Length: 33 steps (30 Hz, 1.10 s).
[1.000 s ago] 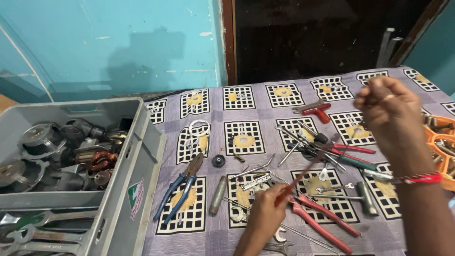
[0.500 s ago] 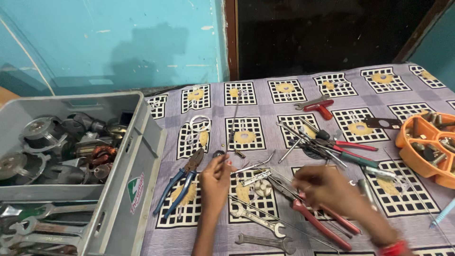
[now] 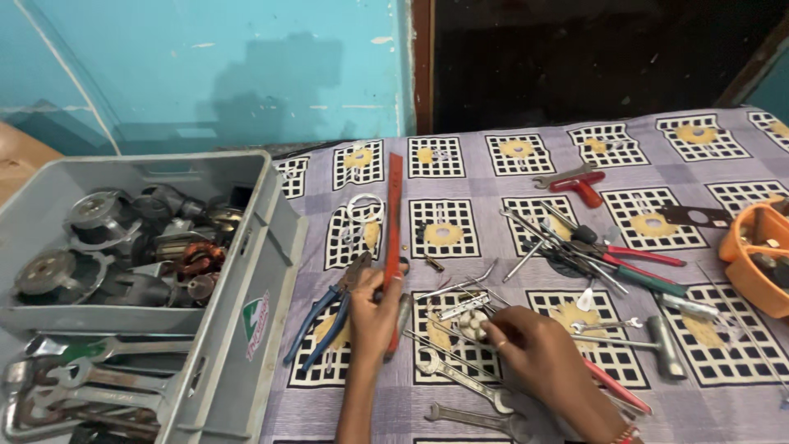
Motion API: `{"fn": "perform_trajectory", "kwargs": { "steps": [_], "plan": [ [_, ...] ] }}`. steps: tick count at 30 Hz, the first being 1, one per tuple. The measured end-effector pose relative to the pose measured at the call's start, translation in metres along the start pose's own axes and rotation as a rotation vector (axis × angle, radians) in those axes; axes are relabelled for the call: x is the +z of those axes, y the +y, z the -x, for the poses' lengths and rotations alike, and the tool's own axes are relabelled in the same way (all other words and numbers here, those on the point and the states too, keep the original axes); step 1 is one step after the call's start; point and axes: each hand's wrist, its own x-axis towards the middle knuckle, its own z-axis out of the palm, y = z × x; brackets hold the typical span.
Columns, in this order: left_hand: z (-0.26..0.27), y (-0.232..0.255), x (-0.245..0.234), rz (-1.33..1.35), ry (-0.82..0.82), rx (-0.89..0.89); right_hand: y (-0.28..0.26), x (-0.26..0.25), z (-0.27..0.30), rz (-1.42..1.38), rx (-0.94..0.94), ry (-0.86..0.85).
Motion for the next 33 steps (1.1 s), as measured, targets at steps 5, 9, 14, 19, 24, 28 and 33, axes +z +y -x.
{"fn": "perform_trajectory", "kwargs": {
  "steps": [5,9,14,19,24,28,33],
  "plan": [
    [0.001,0.010,0.004,0.386,-0.189,-0.514,0.001,-0.001,0.003,-0.046,0.149,-0.122],
    [0.005,0.029,0.022,0.579,-0.231,-0.502,0.021,0.018,0.006,-0.391,0.016,-0.225],
    [0.010,0.062,0.027,0.680,-0.256,-0.446,0.045,0.041,0.010,-0.696,0.089,-0.261],
    [0.031,0.111,-0.005,0.878,-0.083,-0.356,0.025,0.050,0.017,-0.773,-0.052,-0.320],
    [0.039,0.177,-0.080,0.699,0.004,-0.294,-0.032,0.068,0.043,-0.660,0.200,-0.048],
    [0.013,0.211,-0.177,0.571,0.118,-0.094,-0.092,0.075,0.034,-0.715,-0.163,-0.343],
    [-0.025,0.196,-0.313,0.244,0.174,-0.248,-0.194,0.097,0.036,-0.419,-0.484,-0.369]
  ]
}}
